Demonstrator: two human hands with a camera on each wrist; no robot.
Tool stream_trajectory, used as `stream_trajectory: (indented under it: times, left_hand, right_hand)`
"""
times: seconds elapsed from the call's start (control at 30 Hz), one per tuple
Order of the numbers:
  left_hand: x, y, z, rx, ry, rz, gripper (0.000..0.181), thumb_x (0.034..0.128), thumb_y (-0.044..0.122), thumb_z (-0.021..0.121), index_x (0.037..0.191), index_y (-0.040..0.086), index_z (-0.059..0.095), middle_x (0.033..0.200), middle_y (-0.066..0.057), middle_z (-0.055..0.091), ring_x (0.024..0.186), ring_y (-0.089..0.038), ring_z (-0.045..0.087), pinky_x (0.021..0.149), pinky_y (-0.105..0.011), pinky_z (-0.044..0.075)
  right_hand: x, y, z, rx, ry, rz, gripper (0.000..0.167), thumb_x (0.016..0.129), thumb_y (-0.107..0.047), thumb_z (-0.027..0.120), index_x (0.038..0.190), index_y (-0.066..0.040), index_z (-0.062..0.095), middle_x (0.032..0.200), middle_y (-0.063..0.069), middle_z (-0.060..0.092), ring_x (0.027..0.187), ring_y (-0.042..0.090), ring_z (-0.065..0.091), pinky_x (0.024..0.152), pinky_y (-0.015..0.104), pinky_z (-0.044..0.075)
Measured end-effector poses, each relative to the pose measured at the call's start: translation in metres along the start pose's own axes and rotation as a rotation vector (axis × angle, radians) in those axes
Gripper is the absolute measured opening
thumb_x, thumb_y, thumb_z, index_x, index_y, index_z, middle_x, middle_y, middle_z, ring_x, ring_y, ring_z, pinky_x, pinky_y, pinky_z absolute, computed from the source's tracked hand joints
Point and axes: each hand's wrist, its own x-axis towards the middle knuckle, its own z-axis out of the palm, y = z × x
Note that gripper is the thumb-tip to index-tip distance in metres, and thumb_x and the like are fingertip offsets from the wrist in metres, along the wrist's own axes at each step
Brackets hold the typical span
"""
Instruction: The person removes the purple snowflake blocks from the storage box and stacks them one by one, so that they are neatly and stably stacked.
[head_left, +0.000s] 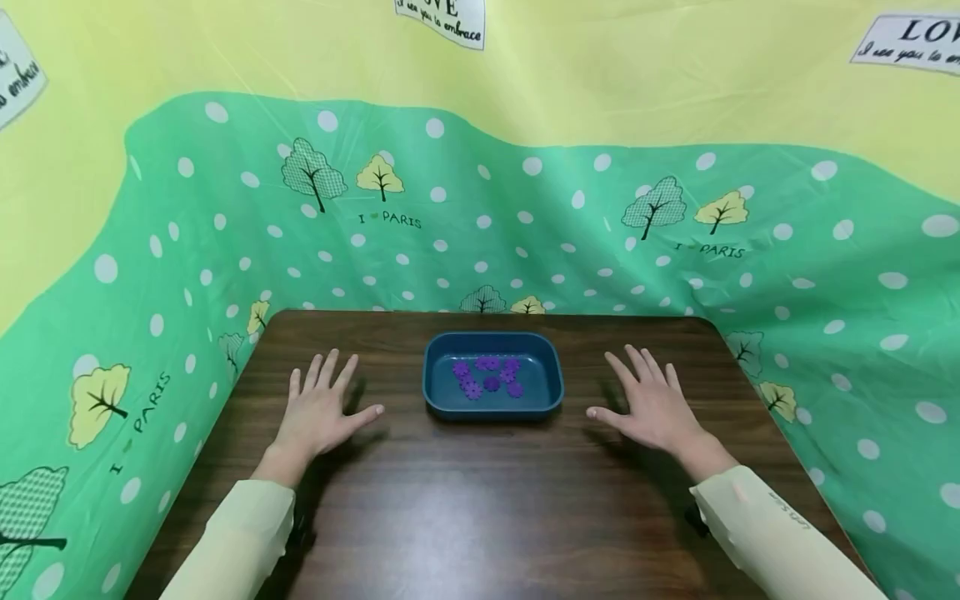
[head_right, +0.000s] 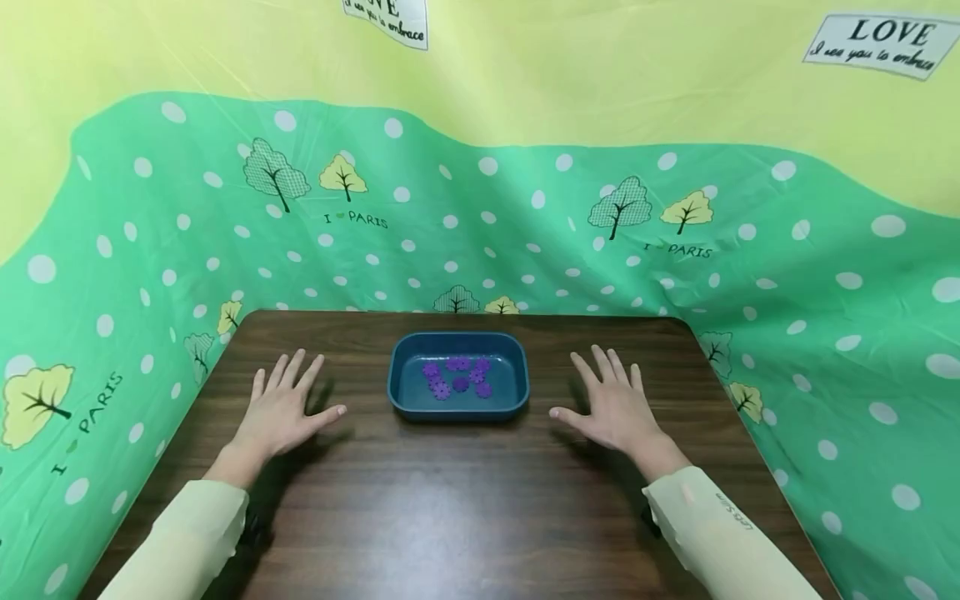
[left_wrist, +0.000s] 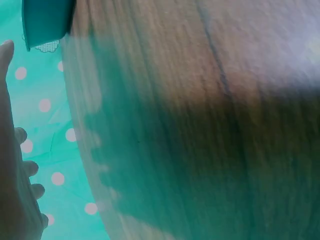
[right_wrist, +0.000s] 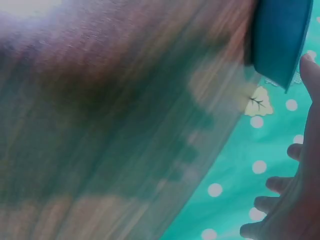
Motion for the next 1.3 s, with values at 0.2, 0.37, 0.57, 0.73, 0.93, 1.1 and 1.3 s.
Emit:
stream_trajectory:
  times: [0.2, 0.37, 0.57, 0.73, 0.93, 1.1, 1.3]
  left_hand:
    - [0.005, 0.002, -0.002, -0.034, 0.021, -0.012, 0.107, 0.0851, 0.089, 0.046, 0.164, 0.019, 0.026, 0.167, -0.021, 0.023, 0.153, -0.045, 0.022, 0.121, -0.075, 0.015]
    - [0.008, 0.007, -0.005, -0.088, 0.020, -0.019, 0.104, 0.0870, 0.087, 0.045, 0.162, 0.016, 0.031, 0.164, -0.022, 0.030, 0.149, -0.045, 0.031, 0.120, -0.074, 0.021]
    - [0.013, 0.016, -0.006, -0.149, 0.041, -0.015, 0.098, 0.0903, 0.082, 0.047, 0.159, 0.013, 0.036, 0.158, -0.021, 0.039, 0.142, -0.046, 0.039, 0.116, -0.071, 0.033]
    - [0.017, 0.026, 0.000, -0.198, 0.041, -0.028, 0.094, 0.0919, 0.080, 0.046, 0.157, 0.013, 0.040, 0.156, -0.019, 0.042, 0.141, -0.045, 0.041, 0.113, -0.071, 0.037]
    - [0.021, 0.036, 0.006, -0.297, -0.002, -0.022, 0.090, 0.0936, 0.079, 0.046, 0.157, 0.015, 0.040, 0.156, -0.016, 0.042, 0.143, -0.043, 0.040, 0.115, -0.070, 0.036]
    - [0.026, 0.044, 0.007, -0.422, -0.039, 0.000, 0.085, 0.0959, 0.075, 0.048, 0.158, 0.017, 0.039, 0.159, -0.013, 0.041, 0.146, -0.039, 0.039, 0.117, -0.066, 0.038]
    - [0.030, 0.054, 0.010, -0.538, -0.062, -0.023, 0.084, 0.0956, 0.075, 0.048, 0.158, 0.019, 0.039, 0.161, -0.012, 0.039, 0.148, -0.037, 0.038, 0.119, -0.065, 0.036]
  right_hand:
    - [0.008, -0.006, -0.010, -0.003, 0.055, -0.048, 0.103, 0.083, -0.080, 0.063, 0.159, -0.015, 0.037, 0.158, 0.025, 0.037, 0.146, 0.048, 0.033, 0.115, 0.078, 0.026]
    - [0.015, -0.016, -0.016, 0.018, 0.044, -0.062, 0.101, 0.083, -0.082, 0.060, 0.157, -0.016, 0.040, 0.153, 0.023, 0.044, 0.138, 0.045, 0.044, 0.112, 0.075, 0.035]
    - [0.025, -0.028, -0.022, 0.074, 0.028, -0.080, 0.088, 0.085, -0.071, 0.070, 0.150, -0.014, 0.050, 0.146, 0.018, 0.050, 0.127, 0.041, 0.055, 0.101, 0.070, 0.049]
    - [0.034, -0.039, -0.024, 0.114, 0.036, -0.093, 0.079, 0.085, -0.059, 0.078, 0.145, -0.013, 0.055, 0.139, 0.014, 0.054, 0.120, 0.036, 0.060, 0.093, 0.062, 0.058]
    - [0.042, -0.053, -0.026, 0.184, 0.027, -0.085, 0.074, 0.085, -0.054, 0.080, 0.142, -0.013, 0.058, 0.139, 0.012, 0.055, 0.121, 0.034, 0.060, 0.098, 0.059, 0.057]
    - [0.049, -0.061, -0.023, 0.244, 0.018, -0.103, 0.069, 0.086, -0.049, 0.081, 0.140, -0.012, 0.060, 0.134, 0.010, 0.058, 0.119, 0.032, 0.060, 0.099, 0.058, 0.056]
    - [0.057, -0.071, -0.016, 0.306, 0.018, -0.142, 0.060, 0.088, -0.042, 0.082, 0.136, -0.010, 0.064, 0.129, 0.010, 0.063, 0.113, 0.029, 0.062, 0.094, 0.051, 0.059]
